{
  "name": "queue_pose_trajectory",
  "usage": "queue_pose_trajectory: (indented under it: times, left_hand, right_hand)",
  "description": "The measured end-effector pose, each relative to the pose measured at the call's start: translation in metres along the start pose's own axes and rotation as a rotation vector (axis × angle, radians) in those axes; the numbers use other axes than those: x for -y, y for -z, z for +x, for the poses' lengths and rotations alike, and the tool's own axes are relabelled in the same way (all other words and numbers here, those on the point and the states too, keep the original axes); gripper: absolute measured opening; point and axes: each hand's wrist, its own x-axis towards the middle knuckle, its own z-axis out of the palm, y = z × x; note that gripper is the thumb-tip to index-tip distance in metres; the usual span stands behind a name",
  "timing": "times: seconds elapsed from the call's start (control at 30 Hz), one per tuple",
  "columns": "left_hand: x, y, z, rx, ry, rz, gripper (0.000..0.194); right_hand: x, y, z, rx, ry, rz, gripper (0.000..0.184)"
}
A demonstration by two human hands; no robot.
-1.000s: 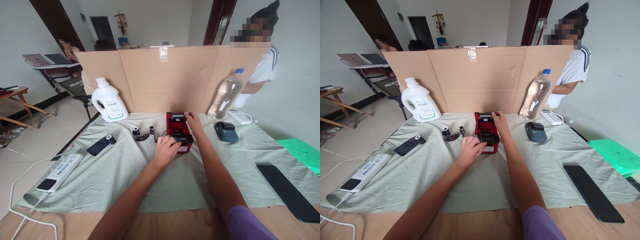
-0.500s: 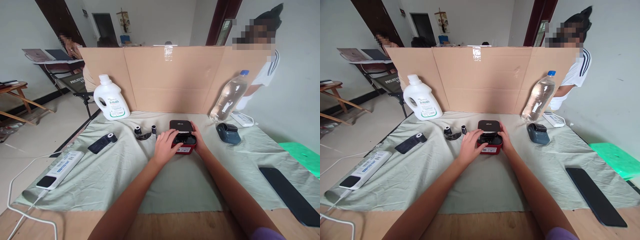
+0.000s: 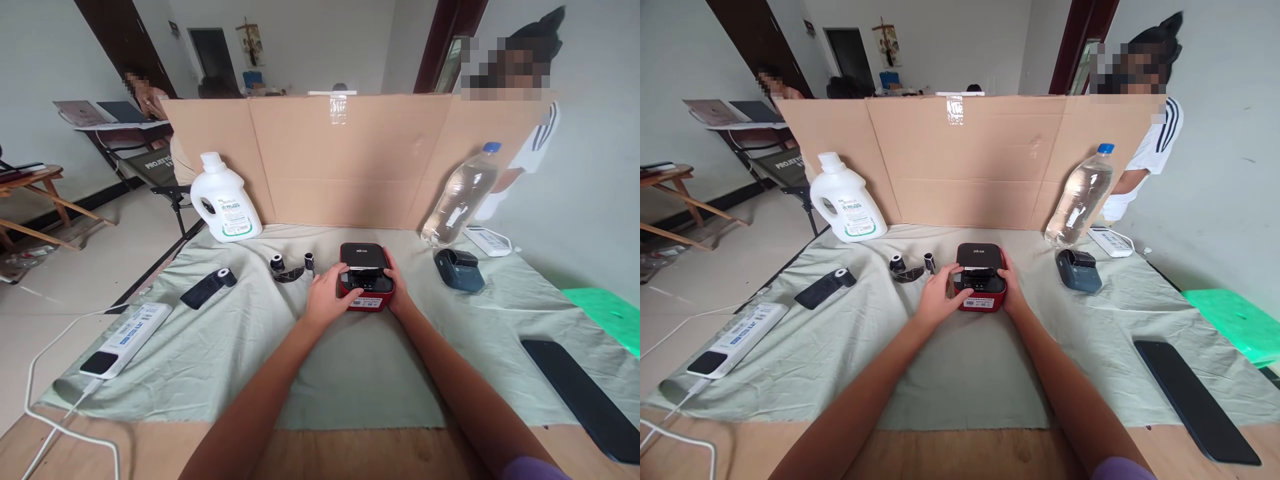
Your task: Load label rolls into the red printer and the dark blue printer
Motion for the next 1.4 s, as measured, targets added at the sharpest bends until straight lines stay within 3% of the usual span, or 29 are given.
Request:
queue_pose_trajectory:
  times: [0.2, 0.5, 0.9, 0.97, 1.07, 1.2, 1.3, 1.4]
  left_hand:
    - [0.001, 0.002, -0.003, -0.016, -0.077, 0.004, 0.052]
    - [0.002, 0.001, -0.003, 0.015, -0.04, -0.062, 0.054]
    - [0.007, -0.002, -0.002, -0.006, -0.038, -0.074, 0.046]
    - [0.015, 0.011, 0.005, -0.06, -0.028, -0.051, 0.042]
    - [0.041, 0.053, 0.02, -0.257, 0.071, 0.114, 0.038]
    - [0.092, 0.124, 0.025, -0.393, 0.403, 0.562, 0.043]
    - [0.128, 0.156, 0.014, -0.282, 0.611, 0.659, 0.05]
    - [0.15, 0.165, 0.004, -0.16, 0.686, 0.657, 0.04]
  right_hand:
    - [-0.002, -0.003, -0.007, 0.04, 0.053, -0.041, 0.057]
    - [0.002, 0.003, 0.001, -0.024, 0.005, -0.039, 0.062]
    - [0.002, 0.006, 0.002, 0.037, 0.038, -0.073, 0.057]
    - [0.003, 0.007, 0.001, 0.044, 0.022, -0.062, 0.058]
    - [0.004, 0.008, 0.002, 0.041, 0.0, -0.041, 0.058]
    - [0.003, 0.01, 0.004, 0.044, -0.02, -0.056, 0.059]
    - [0.003, 0.01, 0.004, 0.045, -0.028, -0.046, 0.059]
    - [0.004, 0.01, 0.004, 0.048, -0.028, -0.045, 0.058]
